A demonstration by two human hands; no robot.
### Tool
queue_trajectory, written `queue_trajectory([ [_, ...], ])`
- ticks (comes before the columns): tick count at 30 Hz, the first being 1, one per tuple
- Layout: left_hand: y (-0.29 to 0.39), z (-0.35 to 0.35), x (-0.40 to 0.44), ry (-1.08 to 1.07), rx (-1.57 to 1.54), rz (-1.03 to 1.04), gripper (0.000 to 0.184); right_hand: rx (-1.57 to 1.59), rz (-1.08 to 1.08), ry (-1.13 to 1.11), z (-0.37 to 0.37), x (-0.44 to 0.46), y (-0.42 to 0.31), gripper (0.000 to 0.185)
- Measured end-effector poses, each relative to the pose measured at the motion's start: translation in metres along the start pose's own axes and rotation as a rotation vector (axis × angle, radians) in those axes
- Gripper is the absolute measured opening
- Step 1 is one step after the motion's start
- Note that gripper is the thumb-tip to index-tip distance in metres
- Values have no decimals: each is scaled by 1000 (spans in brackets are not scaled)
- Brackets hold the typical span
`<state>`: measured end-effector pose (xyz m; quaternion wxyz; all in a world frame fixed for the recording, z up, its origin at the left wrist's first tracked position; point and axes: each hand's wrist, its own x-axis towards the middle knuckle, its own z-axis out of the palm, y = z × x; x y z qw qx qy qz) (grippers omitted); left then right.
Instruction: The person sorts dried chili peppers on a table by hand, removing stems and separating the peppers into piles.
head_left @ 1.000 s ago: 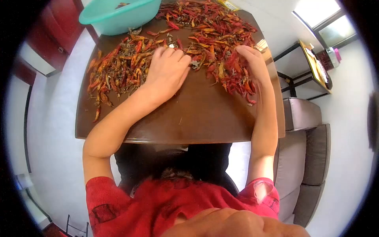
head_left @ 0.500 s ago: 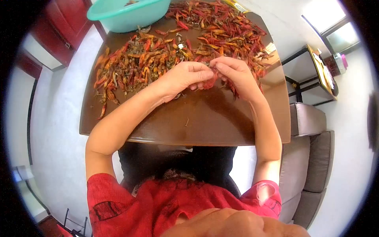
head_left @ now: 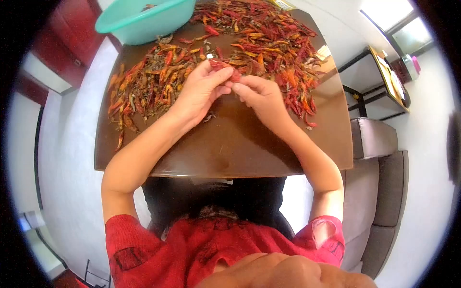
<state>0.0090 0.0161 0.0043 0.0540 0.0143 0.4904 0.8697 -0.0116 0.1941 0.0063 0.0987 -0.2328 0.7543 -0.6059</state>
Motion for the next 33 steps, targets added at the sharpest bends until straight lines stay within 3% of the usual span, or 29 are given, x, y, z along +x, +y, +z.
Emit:
queue_trajectory([
  [1,0,1,0,28,54,8,15,-140,-109,34,1,0,7,23],
  [6,-2,4,0,52,228,55,12,-235,-236,95,10,-3,13,16],
  [10,-2,4,-1,31,397,84,13,-364,-200,50,3,-2,13,15],
  [12,-3,-1,2,-20,339,-9,16,-419,-547,-100,1,-2,15,11],
  [16,-3,2,-2,-103,268,-161,17,-322,-470,-344,-13,-1,4,11],
  [19,-10,1,-3,-105,318,-86,16,-182,-335,-470,-18,2,7,10],
  [26,-16,-3,1,-38,71,-143,12,-660,-608,-227,-12,-2,7,14],
  [29,-9,7,-4,-23,-88,-149,10,9,-162,-402,-17,3,5,18],
  [31,-2,8,-6,-21,-117,-161,9,147,-21,-458,-19,4,-1,17],
  [33,-3,8,-6,-38,-154,-144,10,84,-58,-479,-17,4,-4,18],
])
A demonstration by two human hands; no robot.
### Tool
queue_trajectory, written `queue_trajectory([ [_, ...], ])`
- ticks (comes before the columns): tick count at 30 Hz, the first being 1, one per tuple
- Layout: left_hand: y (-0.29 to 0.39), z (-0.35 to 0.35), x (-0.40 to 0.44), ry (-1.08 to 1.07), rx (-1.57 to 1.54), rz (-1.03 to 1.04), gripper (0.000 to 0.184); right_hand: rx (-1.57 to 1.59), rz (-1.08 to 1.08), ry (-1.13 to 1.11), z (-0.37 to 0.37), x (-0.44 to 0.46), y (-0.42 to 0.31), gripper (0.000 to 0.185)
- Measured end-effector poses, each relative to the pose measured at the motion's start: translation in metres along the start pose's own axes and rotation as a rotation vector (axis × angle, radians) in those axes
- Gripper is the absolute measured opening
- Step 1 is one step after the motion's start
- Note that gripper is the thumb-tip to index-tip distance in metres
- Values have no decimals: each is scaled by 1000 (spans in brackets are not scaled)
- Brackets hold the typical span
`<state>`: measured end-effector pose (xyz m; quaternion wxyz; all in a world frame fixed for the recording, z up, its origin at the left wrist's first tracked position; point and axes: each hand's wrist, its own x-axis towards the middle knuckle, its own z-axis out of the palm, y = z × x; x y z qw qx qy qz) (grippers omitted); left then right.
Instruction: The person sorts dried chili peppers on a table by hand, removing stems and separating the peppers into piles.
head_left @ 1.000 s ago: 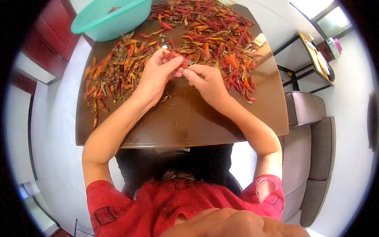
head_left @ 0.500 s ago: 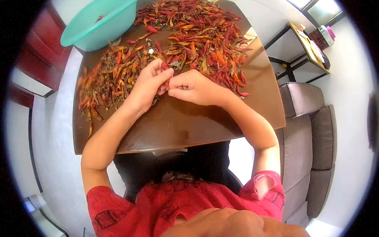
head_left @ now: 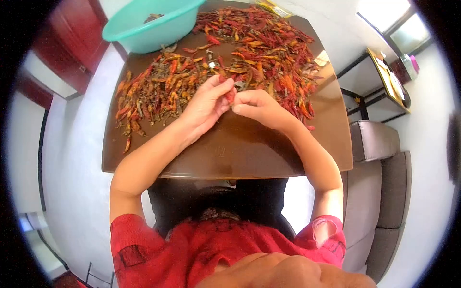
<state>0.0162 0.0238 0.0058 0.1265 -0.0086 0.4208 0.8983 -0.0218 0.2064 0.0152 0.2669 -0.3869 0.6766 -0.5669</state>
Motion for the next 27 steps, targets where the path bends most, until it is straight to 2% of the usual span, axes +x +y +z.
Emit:
queue_trajectory([
  [3,-4,-4,0,6,66,13,10,-162,-19,-34,0,-2,-3,20],
  [5,-3,-6,1,-48,457,194,11,-311,-54,-44,1,-2,-4,21],
  [6,2,-8,6,-55,456,193,11,-314,-51,-38,7,-2,-2,21],
  [8,18,-17,21,251,440,331,13,-401,-275,-385,28,-2,4,21],
  [10,42,-36,27,303,226,338,16,-448,-263,-382,33,2,3,22],
  [12,51,-38,26,220,172,388,16,-578,-134,-85,18,1,-5,29],
  [14,51,-38,25,167,166,390,14,-666,-94,-61,6,-1,-4,30],
  [17,43,-45,29,171,87,279,12,-710,-8,384,-23,-2,6,35],
  [19,38,-47,30,153,55,228,11,-974,216,707,-53,-10,-10,34],
  [20,35,-48,31,142,24,183,11,-1129,309,787,-68,-16,-10,33],
  [22,34,-44,28,158,24,160,11,-1129,435,774,-93,-30,-5,30],
  [25,32,-46,28,155,39,119,12,-1087,505,745,-103,-35,0,30],
  [27,29,-48,29,111,44,79,13,-881,503,624,-104,-35,3,31],
])
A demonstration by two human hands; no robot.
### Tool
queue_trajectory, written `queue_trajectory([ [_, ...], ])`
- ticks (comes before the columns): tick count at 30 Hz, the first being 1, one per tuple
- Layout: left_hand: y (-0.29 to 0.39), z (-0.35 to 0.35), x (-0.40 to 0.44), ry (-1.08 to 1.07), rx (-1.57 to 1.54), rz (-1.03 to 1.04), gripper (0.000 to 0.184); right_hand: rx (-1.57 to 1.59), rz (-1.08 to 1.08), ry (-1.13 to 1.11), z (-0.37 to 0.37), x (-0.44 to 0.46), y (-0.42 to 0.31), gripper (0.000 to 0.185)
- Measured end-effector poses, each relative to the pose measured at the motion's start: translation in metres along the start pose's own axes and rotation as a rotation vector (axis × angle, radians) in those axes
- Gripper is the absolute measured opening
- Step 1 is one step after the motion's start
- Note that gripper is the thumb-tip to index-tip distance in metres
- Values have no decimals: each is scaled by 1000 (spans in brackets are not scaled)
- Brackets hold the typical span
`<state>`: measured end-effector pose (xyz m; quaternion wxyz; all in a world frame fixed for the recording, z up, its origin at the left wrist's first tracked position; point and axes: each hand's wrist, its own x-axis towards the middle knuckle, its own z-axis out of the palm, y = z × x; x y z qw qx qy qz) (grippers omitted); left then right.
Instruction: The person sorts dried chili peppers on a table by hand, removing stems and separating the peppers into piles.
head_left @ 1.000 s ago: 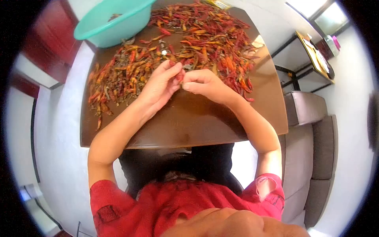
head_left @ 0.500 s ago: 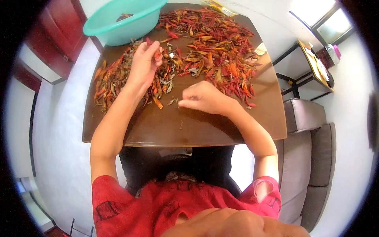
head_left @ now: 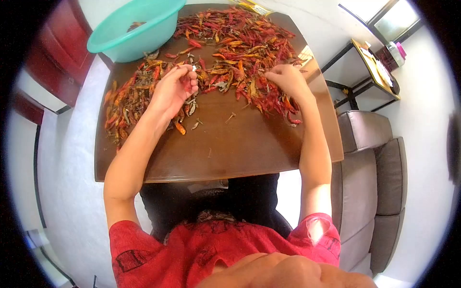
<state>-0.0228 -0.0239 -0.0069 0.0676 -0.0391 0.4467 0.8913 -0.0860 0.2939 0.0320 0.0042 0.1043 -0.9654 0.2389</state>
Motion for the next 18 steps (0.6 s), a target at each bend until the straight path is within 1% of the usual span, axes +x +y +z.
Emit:
queue_trajectory([
  [4,-2,6,-5,10,0,-28,14,-80,-53,10,0,3,7,31],
  [6,0,12,-8,1,54,9,14,173,-139,165,-6,4,8,25],
  [7,0,15,-10,3,54,14,14,173,-144,164,-12,0,-2,25],
  [9,-2,21,-14,-65,88,31,10,816,-61,-139,-21,-12,-20,17],
  [10,-2,24,-16,-113,107,31,10,916,-71,-244,-21,-16,-26,9],
  [11,-4,28,-18,-142,145,26,11,920,-73,-253,-15,-16,-27,9],
  [13,-6,32,-22,-223,202,-6,11,1052,-96,-415,-4,-18,-33,12],
  [14,-9,34,-26,-260,194,-33,12,1104,-110,-430,5,-19,-37,13],
  [17,-11,47,-35,-286,230,-107,14,1064,-89,-525,15,-33,-60,13],
  [18,-14,47,-36,-319,271,-79,14,1082,-127,-554,21,-37,-65,14],
])
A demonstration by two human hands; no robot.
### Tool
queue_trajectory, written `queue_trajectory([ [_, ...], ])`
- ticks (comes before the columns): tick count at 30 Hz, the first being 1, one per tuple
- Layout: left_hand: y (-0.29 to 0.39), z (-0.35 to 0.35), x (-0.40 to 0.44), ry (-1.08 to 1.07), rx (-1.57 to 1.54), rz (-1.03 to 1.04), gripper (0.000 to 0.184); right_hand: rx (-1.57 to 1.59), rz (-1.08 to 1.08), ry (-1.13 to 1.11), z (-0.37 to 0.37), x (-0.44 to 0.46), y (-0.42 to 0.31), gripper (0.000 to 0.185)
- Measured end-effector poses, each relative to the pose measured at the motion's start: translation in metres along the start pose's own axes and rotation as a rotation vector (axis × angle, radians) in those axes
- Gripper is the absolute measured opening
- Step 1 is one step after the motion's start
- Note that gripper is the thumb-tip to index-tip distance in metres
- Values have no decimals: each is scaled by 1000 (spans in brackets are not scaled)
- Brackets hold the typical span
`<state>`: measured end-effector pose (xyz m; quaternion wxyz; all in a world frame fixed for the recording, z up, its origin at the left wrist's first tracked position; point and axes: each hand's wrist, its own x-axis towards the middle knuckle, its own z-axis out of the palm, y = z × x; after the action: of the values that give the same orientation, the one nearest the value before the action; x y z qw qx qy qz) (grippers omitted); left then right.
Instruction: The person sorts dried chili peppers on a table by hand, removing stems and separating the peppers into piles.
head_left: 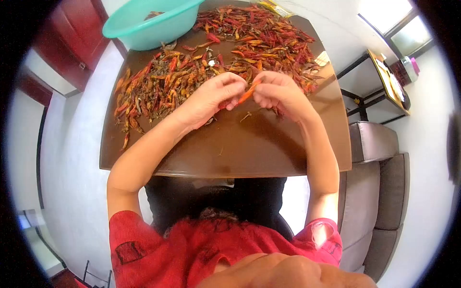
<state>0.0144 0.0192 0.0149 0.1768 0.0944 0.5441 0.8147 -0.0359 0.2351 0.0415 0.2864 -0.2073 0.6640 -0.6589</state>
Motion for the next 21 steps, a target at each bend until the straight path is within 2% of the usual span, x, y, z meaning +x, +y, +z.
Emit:
queue_trajectory([
  [1,-3,-2,0,6,-2,-2,14,2,3,-5,6,0,0,14],
  [3,-6,-4,2,0,297,86,15,-100,12,-42,17,-2,-2,13],
  [8,-3,-12,6,33,345,77,14,-215,-131,70,9,5,13,16],
  [10,-7,-17,8,3,364,54,15,-429,-247,84,6,8,19,25],
  [11,-8,-20,9,-26,381,29,15,-430,-245,87,5,8,20,25],
  [12,-7,-19,8,-32,379,29,15,-572,-316,117,6,9,20,25],
  [13,-5,-18,7,-34,516,77,17,-715,-386,149,7,9,20,25],
  [14,-3,-15,6,-39,651,125,18,-719,-382,159,10,8,20,25],
  [15,1,-9,2,-51,650,127,18,-803,-451,196,15,7,20,24],
  [17,8,2,-6,63,1030,202,19,-890,-516,243,22,7,23,23],
  [18,3,0,-6,62,1135,324,18,-951,-552,254,24,8,27,22],
  [19,2,-4,-4,51,1136,326,18,-1012,-587,264,25,8,31,21],
  [20,3,-9,-3,-9,1131,401,17,-857,-529,212,23,9,34,24],
  [21,5,-11,-1,-67,1125,476,17,-858,-527,221,23,8,32,24],
])
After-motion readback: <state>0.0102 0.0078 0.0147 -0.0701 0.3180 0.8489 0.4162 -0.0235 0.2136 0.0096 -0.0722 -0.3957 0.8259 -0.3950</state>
